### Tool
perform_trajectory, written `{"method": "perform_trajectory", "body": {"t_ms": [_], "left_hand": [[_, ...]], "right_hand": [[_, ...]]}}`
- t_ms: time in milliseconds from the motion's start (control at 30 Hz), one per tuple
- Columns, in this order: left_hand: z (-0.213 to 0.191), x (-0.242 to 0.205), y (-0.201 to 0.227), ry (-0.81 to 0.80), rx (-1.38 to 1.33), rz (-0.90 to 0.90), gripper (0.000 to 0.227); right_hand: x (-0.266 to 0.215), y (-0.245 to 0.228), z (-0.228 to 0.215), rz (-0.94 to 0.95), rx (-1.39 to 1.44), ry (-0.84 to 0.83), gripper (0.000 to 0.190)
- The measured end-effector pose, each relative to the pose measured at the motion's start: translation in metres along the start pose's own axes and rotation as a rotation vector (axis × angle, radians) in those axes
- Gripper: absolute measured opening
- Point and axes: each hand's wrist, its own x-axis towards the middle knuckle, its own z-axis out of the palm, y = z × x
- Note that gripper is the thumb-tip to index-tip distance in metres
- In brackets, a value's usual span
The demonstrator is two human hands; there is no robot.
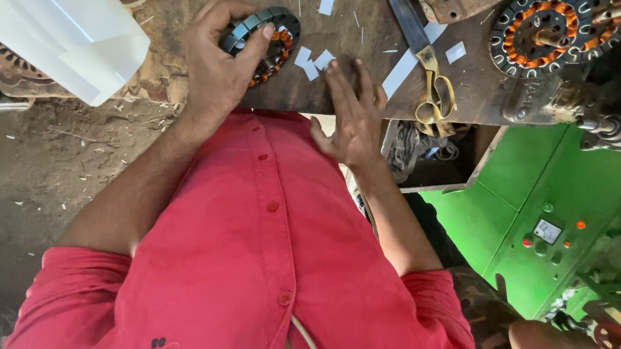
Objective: The person cuts small rectangular pieces from a white sheet using scissors and inserts them into the slots of a circular motor stator component. The person repeats this process, cutting and placing pieces into the stator on a cluttered workbench.
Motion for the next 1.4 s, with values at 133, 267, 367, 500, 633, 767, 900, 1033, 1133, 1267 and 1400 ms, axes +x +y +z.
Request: {"method": "perform_trajectory", "body": {"t_ms": [133, 267, 367, 500, 633, 767, 900, 1033, 1133, 1267, 1400], "left_hand": [[0.002, 0.001, 0.002, 0.009, 0.114, -0.015, 0.024], [0.0, -0.001, -0.001, -0.038, 0.116, -0.013, 0.032], [-0.003, -0.002, -0.004, -0.077, 0.2, 0.071, 0.057], [-0.004, -0.004, -0.006, -0.092, 0.206, 0.049, 0.065], [-0.005, -0.005, -0.004, -0.116, 0.165, 0.001, 0.067], [-0.006, -0.006, -0.001, -0.121, 0.131, -0.051, 0.063], [-0.005, -0.006, -0.002, -0.106, 0.115, -0.041, 0.06], [-0.006, -0.008, -0.003, -0.124, 0.052, -0.131, 0.056], [-0.004, -0.007, -0.002, -0.09, 0.101, -0.102, 0.056], [-0.007, -0.007, -0.003, -0.082, 0.153, -0.018, 0.059], [-0.005, -0.008, -0.002, -0.094, 0.096, -0.066, 0.058]], "right_hand": [[-0.017, 0.001, 0.002, 0.003, -0.126, 0.068, 0.067], [-0.038, 0.014, 0.008, -0.103, -0.193, 0.151, 0.04], [-0.05, 0.023, 0.011, -0.177, -0.172, 0.193, 0.027], [-0.051, 0.025, 0.013, -0.035, -0.071, 0.218, 0.028], [-0.029, 0.012, 0.004, 0.273, 0.535, 0.23, 0.018], [0.014, -0.013, -0.01, 0.482, 0.955, 0.305, 0.02], [0.054, -0.038, -0.021, 0.282, 0.836, 0.208, 0.028], [0.076, -0.058, -0.026, 0.037, 0.552, 0.086, 0.052], [0.086, -0.064, -0.033, -0.043, 0.421, 0.019, 0.062], [0.094, -0.063, -0.039, -0.098, 0.302, -0.027, 0.054], [0.093, -0.043, -0.051, -0.079, 0.512, -0.197, 0.043]]}}
